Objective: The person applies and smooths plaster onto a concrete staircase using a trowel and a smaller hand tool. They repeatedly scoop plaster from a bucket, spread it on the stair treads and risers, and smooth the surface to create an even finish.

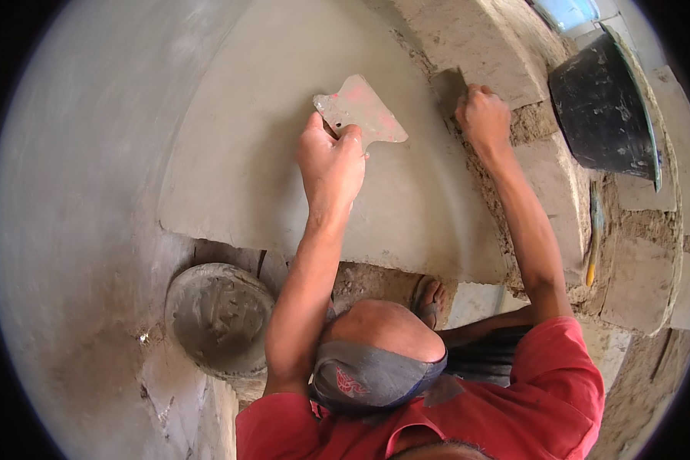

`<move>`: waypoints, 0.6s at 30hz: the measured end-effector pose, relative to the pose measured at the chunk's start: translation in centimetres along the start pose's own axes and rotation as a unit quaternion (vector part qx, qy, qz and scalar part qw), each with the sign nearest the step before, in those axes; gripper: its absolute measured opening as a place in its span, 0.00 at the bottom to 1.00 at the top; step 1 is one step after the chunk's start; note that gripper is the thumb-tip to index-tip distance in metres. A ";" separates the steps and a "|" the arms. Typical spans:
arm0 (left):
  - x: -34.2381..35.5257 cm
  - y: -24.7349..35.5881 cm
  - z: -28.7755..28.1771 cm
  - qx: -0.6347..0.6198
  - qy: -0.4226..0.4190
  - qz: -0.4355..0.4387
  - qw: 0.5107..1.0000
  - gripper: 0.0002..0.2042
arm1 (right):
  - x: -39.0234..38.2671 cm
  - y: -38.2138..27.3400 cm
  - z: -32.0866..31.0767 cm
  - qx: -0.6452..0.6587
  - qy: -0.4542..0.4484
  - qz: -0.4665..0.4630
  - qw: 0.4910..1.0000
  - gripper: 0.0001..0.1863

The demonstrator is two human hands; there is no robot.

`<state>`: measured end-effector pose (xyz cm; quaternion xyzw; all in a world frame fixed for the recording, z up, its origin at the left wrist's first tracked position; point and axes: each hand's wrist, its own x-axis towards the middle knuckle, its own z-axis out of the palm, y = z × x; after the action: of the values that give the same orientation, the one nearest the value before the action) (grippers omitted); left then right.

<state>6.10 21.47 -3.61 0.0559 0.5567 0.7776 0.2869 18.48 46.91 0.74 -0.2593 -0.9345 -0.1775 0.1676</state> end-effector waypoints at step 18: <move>0.3 -1.5 1.1 -0.008 -0.017 0.013 1.000 0.10 | 4.4 -1.7 0.0 0.033 -0.057 -0.002 0.998 0.11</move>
<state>6.89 22.90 -4.61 0.0738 0.5449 0.7845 0.2868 13.98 47.44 2.10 -0.2617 -0.9482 -0.1314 0.1228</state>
